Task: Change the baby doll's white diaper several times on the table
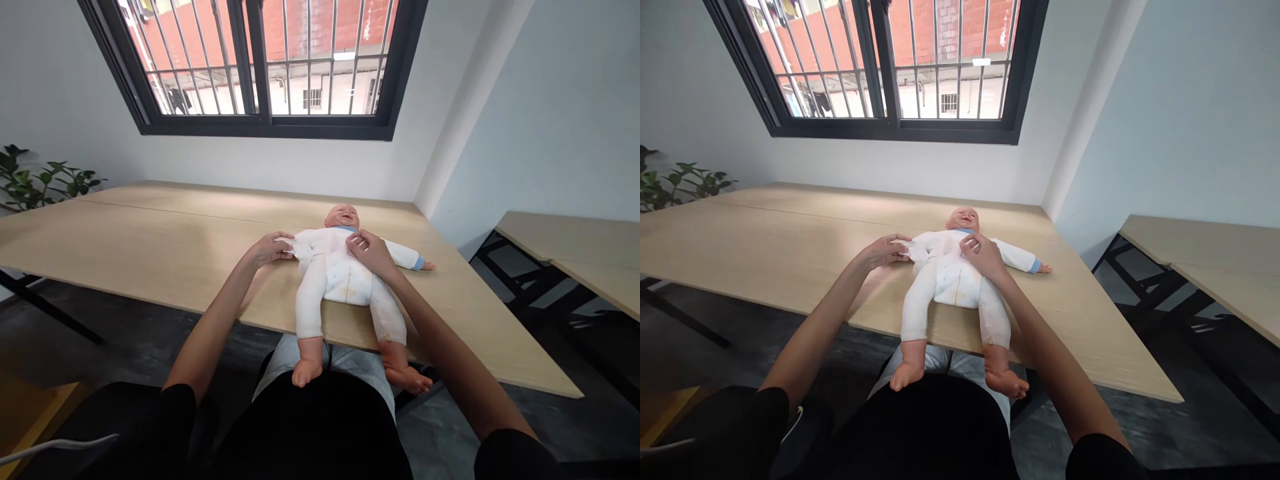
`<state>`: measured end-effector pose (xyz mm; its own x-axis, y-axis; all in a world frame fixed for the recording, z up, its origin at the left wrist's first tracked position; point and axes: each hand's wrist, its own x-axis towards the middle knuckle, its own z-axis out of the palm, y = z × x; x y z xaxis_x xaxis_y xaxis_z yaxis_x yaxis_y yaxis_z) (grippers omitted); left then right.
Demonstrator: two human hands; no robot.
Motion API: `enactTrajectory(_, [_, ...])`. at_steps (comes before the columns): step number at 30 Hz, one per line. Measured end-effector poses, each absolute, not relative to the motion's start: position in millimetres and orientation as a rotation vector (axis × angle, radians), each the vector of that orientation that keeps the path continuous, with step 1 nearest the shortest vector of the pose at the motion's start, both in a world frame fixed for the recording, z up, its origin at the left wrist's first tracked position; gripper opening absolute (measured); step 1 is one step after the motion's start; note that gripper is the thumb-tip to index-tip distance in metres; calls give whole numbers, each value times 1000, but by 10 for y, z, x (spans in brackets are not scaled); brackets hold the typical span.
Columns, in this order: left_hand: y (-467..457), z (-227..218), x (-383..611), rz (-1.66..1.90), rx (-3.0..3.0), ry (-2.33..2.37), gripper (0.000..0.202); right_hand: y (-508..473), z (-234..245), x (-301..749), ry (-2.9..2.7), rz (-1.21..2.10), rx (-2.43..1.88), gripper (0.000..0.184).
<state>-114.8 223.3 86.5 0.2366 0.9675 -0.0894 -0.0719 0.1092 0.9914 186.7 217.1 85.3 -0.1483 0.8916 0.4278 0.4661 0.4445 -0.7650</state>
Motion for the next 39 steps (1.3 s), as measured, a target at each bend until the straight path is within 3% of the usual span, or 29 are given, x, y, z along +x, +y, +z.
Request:
enactTrajectory(6, [2268,1150,-700,959,1469,907,49,2237,986,1593,-2256,422,-901,30])
enactTrajectory(11, [2320,1181,-547,906,1558,776,54,2411,933,1457,-2391,411,-1102,11])
enactTrajectory(13, [2328,1173,-567,911,1547,764,56,2464,903,1458,-2373,447,-1130,7])
enactTrajectory(18, [2339,1101,-515,863,1508,691,60,2553,865,1454,-2320,485,-1140,22])
enactTrajectory(26, [2359,952,-171,981,1498,729,47,2580,817,1502,-2123,629,-1110,11])
enactTrajectory(31, [2341,940,-81,940,1664,907,35,2589,790,1506,-1886,748,-1108,23])
enactTrajectory(36, [2262,979,-77,876,1855,889,22,2568,791,1476,-1748,797,-1130,23])
enactTrajectory(39, [2134,999,-120,879,1819,796,28,2543,868,1478,-1660,826,-1146,26])
